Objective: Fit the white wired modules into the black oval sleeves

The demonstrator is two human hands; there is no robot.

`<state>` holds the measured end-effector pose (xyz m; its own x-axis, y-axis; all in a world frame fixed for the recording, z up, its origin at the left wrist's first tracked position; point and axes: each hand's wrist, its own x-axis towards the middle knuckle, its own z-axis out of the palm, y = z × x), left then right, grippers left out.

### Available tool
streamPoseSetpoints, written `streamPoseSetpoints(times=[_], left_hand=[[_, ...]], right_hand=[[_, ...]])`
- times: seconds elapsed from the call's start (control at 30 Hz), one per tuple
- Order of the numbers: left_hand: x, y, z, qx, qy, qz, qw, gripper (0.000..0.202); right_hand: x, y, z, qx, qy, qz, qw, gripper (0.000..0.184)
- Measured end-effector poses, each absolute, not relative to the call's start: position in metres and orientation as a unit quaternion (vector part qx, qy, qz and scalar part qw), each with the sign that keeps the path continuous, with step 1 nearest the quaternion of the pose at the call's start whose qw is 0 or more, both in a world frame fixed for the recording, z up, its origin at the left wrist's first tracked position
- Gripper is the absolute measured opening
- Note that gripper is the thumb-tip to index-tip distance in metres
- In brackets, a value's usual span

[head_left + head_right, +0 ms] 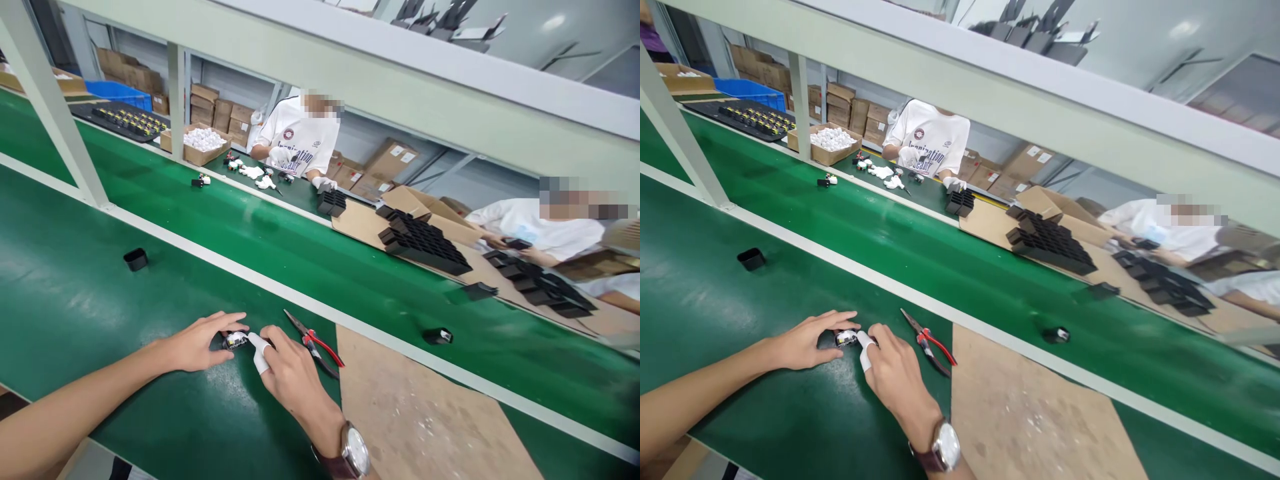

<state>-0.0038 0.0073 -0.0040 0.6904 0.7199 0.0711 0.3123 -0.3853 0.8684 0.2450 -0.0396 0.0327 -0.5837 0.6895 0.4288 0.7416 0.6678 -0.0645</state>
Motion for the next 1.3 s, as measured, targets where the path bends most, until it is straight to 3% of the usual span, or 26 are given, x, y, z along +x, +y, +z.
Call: streamPoseSetpoints(times=[0.37, 0.57, 0.77, 1.3], left_hand=[[-0.006, 0.007, -0.009, 0.816, 0.326, 0.191, 0.437, 0.081], [-0.005, 0.007, -0.009, 0.823, 0.321, 0.190, 0.429, 0.080], [-0.004, 0.006, -0.010, 0.827, 0.326, 0.192, 0.415, 0.079], [-0.003, 0.006, -0.009, 0.827, 0.328, 0.194, 0.414, 0.079]], right_hand=[[0.243, -0.030, 0.032, -0.360, -0.905, -0.002, 0.227, 0.019], [0.247, -0.032, 0.041, -0.373, -0.899, -0.037, 0.226, 0.020], [0.246, -0.040, 0.058, -0.396, -0.901, -0.074, 0.162, 0.022], [0.249, -0.037, 0.042, -0.413, -0.889, -0.063, 0.188, 0.020]])
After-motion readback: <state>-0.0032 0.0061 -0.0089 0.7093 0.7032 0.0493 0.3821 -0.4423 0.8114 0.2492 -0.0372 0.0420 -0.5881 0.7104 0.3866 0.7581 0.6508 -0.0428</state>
